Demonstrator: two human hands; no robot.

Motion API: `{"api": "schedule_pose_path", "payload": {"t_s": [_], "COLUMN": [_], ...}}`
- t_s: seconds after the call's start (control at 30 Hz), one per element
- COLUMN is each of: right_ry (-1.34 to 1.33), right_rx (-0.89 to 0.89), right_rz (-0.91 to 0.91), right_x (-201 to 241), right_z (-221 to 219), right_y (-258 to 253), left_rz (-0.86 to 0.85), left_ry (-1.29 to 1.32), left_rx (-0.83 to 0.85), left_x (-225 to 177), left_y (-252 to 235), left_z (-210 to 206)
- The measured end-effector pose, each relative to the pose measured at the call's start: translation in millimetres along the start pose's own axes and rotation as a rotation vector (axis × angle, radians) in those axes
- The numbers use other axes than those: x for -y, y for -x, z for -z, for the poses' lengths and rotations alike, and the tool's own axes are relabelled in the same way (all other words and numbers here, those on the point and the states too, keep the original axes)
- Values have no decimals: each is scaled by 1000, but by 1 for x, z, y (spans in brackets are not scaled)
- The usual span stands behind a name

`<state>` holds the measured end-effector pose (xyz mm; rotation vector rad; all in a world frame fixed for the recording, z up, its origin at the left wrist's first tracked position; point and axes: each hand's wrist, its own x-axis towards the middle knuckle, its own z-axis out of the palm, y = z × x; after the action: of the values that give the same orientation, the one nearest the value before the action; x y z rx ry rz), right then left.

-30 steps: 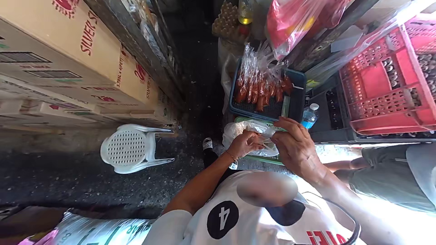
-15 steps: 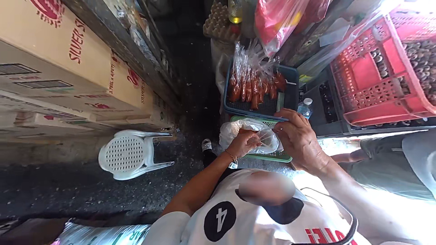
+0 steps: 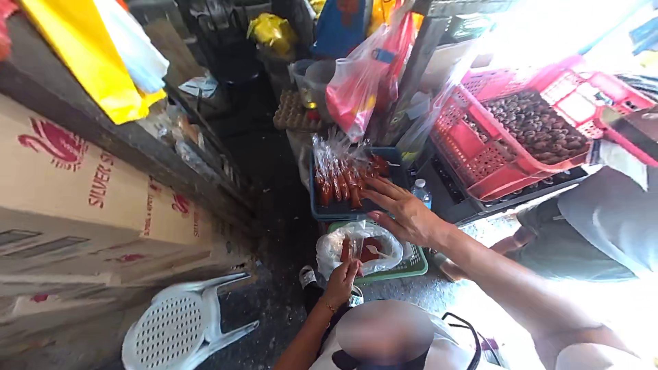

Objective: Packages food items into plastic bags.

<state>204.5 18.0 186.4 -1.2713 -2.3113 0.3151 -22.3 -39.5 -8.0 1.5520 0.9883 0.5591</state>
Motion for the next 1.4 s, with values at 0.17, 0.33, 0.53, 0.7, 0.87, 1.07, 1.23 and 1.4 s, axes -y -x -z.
{"api": "schedule_pose_path", "payload": {"t_s": [0.17, 0.33, 0.53, 0.7, 0.87, 1.07, 1.23, 1.4], "right_ry": [370, 622, 808, 852, 821, 848, 869, 789], "right_rx": [18, 105, 79, -56, 4, 29, -41, -48], "right_rz": [138, 108, -267, -692, -322, -332, -692, -461], "right_x": [-15, -60, -151, -180, -133, -162, -188, -155], "right_z": [31, 93, 206, 259, 203, 210, 253, 188], "right_y": [-50, -65, -13, 49, 10, 11, 43, 9], "left_rz": [-19, -30, -15, -32, -56, -97, -71, -56], "left_ry": [27, -33, -11, 34, -7, -61, -6, 5], "left_rx": [-96, -203, -279, -296, -241, -253, -306, -268], "left_x": [11, 18, 21, 24, 19, 8, 4, -2], "left_y": [13, 27, 37, 34, 26, 18, 21, 15], "left_z": [3, 15, 21, 15, 7, 12, 14, 13]}}
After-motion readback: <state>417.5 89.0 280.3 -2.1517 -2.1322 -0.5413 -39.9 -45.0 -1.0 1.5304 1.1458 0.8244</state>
